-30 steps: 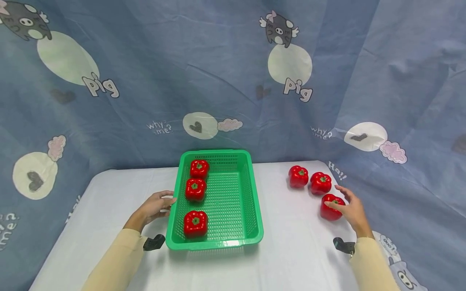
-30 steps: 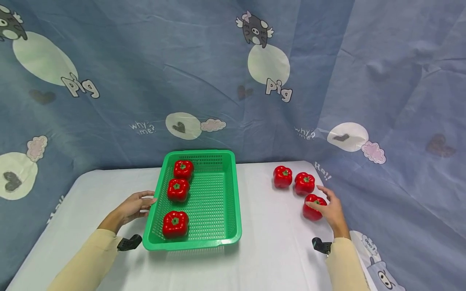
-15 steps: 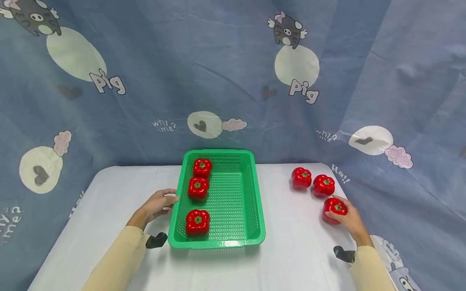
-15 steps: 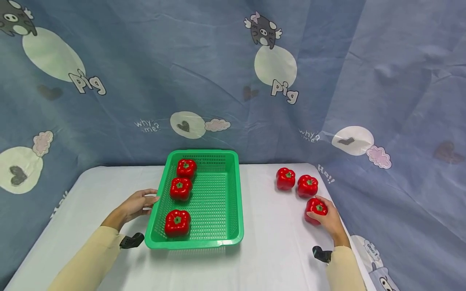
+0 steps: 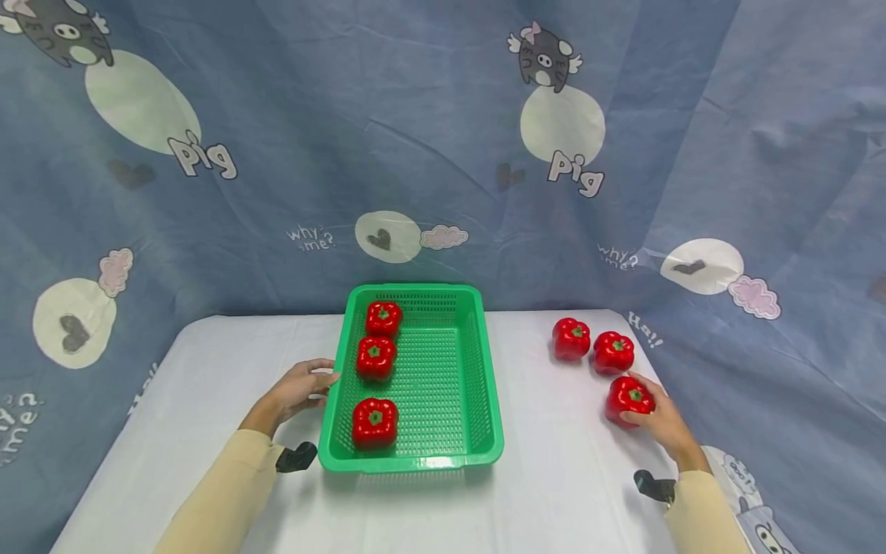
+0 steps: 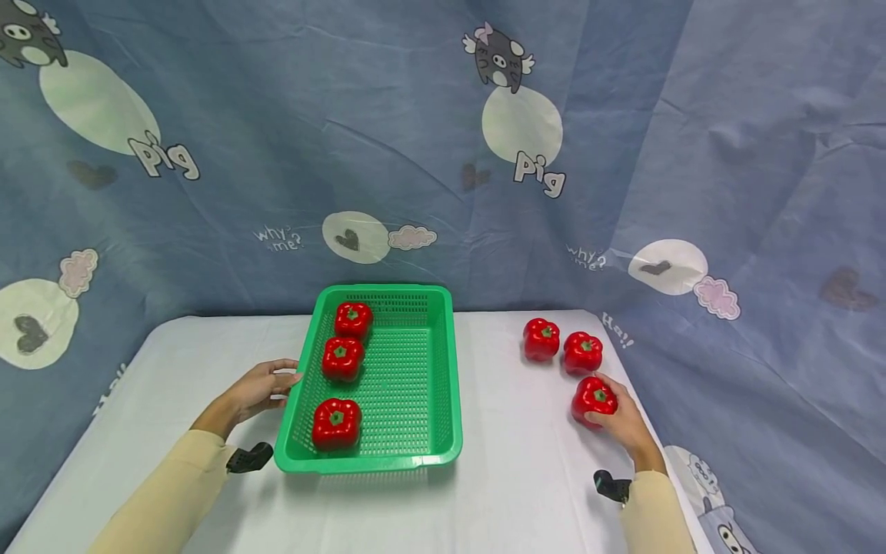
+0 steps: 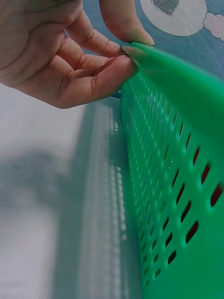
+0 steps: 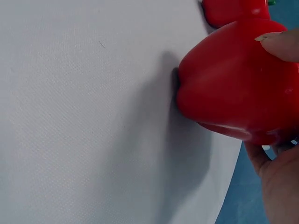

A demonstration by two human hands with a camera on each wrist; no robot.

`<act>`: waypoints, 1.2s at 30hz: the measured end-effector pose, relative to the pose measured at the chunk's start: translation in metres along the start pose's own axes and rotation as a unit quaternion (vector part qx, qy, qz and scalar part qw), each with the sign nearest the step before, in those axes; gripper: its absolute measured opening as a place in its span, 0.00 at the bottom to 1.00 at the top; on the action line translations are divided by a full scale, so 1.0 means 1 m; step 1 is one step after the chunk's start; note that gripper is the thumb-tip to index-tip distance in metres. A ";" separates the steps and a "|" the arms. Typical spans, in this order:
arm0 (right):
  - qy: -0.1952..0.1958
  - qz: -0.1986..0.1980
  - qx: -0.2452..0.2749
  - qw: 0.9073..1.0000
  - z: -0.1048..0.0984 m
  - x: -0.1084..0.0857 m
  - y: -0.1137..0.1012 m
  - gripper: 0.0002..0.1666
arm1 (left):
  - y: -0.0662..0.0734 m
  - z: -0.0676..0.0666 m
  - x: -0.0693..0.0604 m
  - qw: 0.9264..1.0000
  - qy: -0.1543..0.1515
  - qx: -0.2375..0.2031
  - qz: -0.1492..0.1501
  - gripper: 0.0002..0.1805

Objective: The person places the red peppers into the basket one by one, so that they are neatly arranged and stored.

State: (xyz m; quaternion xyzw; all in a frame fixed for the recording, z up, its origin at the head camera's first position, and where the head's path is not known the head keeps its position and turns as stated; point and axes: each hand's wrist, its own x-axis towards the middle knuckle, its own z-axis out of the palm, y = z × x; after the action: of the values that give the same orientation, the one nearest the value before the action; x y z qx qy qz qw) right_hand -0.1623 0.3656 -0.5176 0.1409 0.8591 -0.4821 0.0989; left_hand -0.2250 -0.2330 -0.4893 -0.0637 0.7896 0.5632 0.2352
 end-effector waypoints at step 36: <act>-0.030 -0.053 0.005 0.998 0.042 0.024 -0.036 0.53 | -0.002 0.001 0.002 1.000 0.008 -0.009 0.003 0.26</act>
State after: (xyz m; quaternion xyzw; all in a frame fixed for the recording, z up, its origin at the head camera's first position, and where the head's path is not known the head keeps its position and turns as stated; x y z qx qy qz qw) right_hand -0.1958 0.3149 -0.5176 0.0812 0.8596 -0.4949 0.0983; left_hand -0.2255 -0.2326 -0.4917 -0.0679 0.7863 0.5708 0.2267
